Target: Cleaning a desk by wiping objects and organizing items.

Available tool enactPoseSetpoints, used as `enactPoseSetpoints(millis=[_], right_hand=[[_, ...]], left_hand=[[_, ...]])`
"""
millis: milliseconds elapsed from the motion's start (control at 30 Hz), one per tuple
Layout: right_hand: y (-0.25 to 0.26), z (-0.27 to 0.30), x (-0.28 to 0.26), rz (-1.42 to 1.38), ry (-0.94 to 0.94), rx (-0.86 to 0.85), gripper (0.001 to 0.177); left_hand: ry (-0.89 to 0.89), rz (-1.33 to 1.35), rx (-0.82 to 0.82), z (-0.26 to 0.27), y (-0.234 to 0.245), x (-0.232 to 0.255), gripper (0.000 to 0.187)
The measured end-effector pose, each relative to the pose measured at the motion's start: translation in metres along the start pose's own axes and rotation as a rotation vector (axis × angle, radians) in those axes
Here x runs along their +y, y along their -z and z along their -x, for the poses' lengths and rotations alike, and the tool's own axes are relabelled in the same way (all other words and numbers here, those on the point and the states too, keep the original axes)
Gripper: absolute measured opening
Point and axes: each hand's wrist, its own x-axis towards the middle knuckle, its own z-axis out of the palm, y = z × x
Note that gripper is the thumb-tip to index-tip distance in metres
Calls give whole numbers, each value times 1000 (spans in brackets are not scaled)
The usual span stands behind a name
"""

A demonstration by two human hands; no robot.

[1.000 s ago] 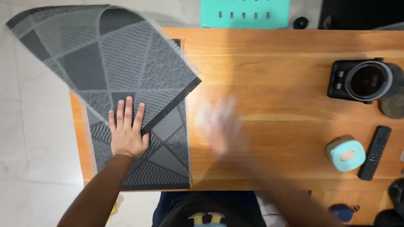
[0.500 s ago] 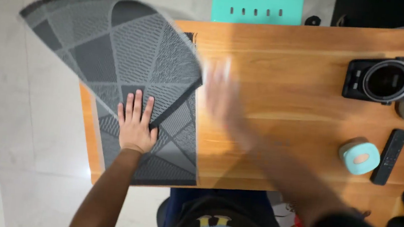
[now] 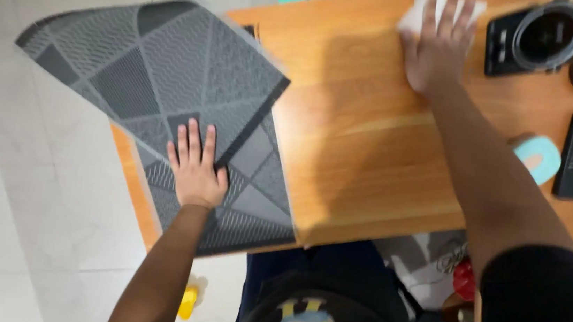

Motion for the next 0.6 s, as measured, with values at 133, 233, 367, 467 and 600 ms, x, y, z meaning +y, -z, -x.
enactPoseSetpoints(millis=[133,233,367,467,600], right_hand=[[3,88,-12,47,-12,-3,68],[1,222,-31,-22,13,-63,64],[28,336,-61,-177,-5,28,47],[38,356,-60,-325,-316,-14,39],[92,316,-55,-482,-830,80,24]], left_hand=[[-33,37,21,-4,3,2,94],[-52,116,83,-4,-11,-1,87],[-147,243,148,-9,-1,41,86],[-365,230,37,-15,10,108,85],[-730,95,-52,7,-59,166,72]])
